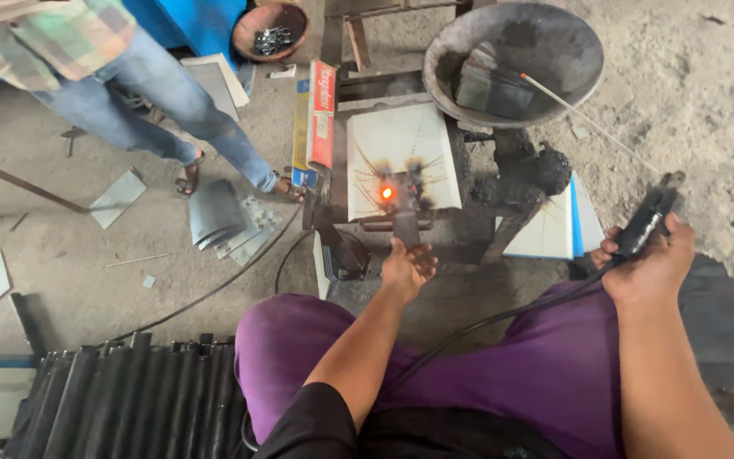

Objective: The person welds a small metal piece onto a larger metal sheet using a welding torch, producing bright sparks. They then pick up the welded assembly and place it into a metal bowl.

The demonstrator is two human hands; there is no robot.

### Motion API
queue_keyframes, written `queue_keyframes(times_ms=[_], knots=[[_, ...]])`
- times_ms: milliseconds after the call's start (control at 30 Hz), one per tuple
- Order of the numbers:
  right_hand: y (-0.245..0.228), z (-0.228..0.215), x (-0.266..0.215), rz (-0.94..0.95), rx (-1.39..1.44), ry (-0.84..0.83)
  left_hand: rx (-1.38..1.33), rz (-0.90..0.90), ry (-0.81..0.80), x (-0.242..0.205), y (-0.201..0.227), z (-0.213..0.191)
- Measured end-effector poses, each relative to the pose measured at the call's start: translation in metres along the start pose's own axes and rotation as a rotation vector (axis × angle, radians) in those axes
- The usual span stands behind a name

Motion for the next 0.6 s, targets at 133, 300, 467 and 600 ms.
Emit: queue_keyframes(times_ms=[133, 300, 467, 600], knots=[[0.001, 0.005, -0.001, -0.009, -0.007, 0.043, -0.024, -0.037, 0.105, -0.015, -0.012, -0.031], [0.005, 0.036, -0.034, -0.218, -0.34, -0.054, 0.005, 0.066, 0.236, -0.023, 0.016, -0.076], [0.015, 0.078, -0.072, -0.726, -0.757, -0.222, 0.081, 0.124, 0.288, 0.004, 0.086, -0.082], [0.015, 0.093, -0.084, -0.952, -0.816, -0.369, 0.266, 0.139, 0.375, 0.018, 0.123, -0.077]])
Point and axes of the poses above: each hand's wrist, its own x-axis towards the middle knuckle, its own z-axis out of the palm, y = z × x, the point moved 3 cm from there along x, towards the middle knuckle, and after that the axes turned 4 degrees about y, right-handed, at the moved point
